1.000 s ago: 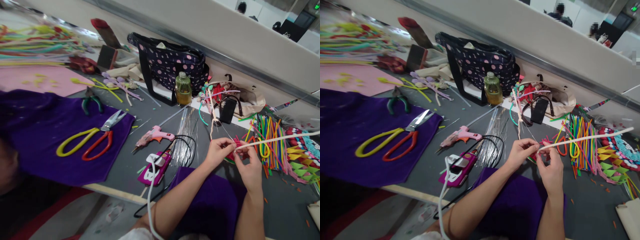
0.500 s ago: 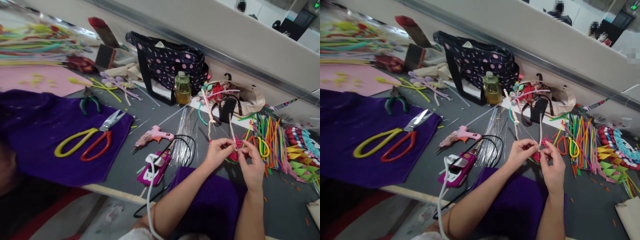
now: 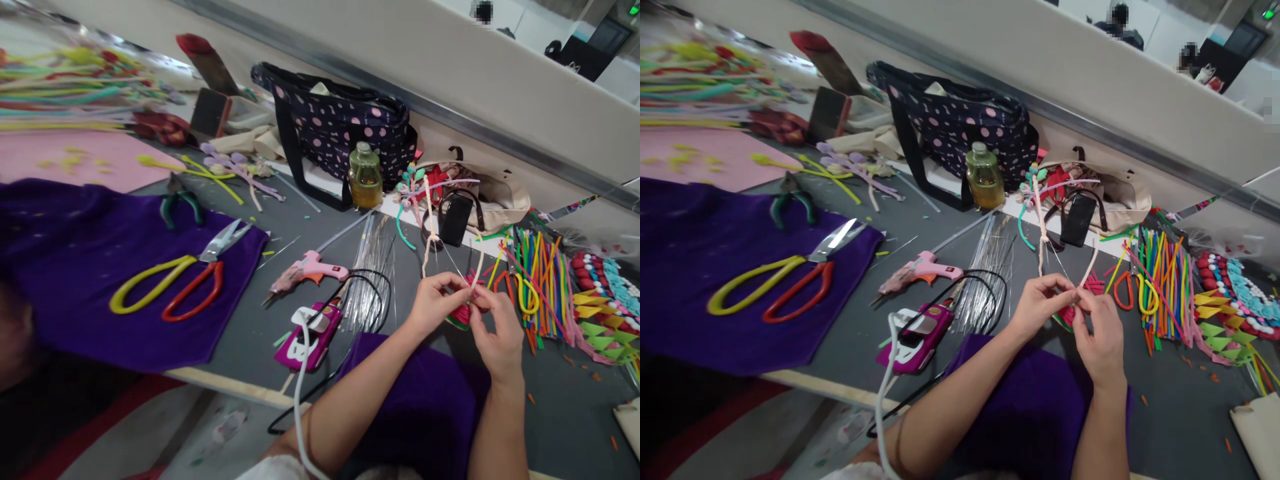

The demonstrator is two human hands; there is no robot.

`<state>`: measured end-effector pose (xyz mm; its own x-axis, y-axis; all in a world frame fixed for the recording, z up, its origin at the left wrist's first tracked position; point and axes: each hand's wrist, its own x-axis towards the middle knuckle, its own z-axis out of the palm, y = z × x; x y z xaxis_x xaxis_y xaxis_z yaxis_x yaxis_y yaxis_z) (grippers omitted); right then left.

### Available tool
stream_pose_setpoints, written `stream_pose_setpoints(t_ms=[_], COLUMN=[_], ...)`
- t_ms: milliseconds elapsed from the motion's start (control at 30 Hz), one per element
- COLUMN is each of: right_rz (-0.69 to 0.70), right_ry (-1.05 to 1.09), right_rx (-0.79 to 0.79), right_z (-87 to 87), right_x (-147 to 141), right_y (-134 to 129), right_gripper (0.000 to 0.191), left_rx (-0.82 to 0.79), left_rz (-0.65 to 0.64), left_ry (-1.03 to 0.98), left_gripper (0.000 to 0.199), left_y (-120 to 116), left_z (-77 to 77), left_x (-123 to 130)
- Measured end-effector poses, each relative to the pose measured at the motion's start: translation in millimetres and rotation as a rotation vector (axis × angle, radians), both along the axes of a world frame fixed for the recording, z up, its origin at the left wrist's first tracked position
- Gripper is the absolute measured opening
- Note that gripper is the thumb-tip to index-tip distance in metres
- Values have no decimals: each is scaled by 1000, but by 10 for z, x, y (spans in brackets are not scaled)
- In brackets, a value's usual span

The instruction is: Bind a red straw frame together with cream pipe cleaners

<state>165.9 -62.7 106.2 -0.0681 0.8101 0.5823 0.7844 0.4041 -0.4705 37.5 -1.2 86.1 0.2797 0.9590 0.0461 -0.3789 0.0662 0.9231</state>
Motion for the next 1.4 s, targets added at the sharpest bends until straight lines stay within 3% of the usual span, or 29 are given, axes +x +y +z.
stream_pose_setpoints(t_ms=[133,433,600,733,867,967,1067,1233,1400], right_rz=[-55,-88,-59,-150,-289,-253,-208,-212,-210], right_ry=[184,781,923,785,447,188,35,-39,69], right_rx=[-36,-293,-327,-299,-90,67,116,130,57], right_z=[-46,-103,-135,-123,-75,-32,-8,-20,-34], right_x=[-23,-26,-49,-79,-93,-111,-137,-157,-159], right_y=[12,79,128,121,61,18,2,11,27], right_gripper=[33,32,30,26,19,11,7,12,6], left_rx=[-48,-135,-164,-198,-197,-196,-204,-211,-192], left_rz=[19,-20,-11,25,63,73,79,77,71], left_ry=[-22,-141,-180,-199,-215,-225,-232,-235,-242], left_gripper=[28,26,27,28,26,25,25,26,25], left_y=[-5,-11,-11,1,10,7,1,2,2], left_z=[3,29,17,17,30,36,40,43,28], left_x=[13,3,14,27,30,30,30,30,32])
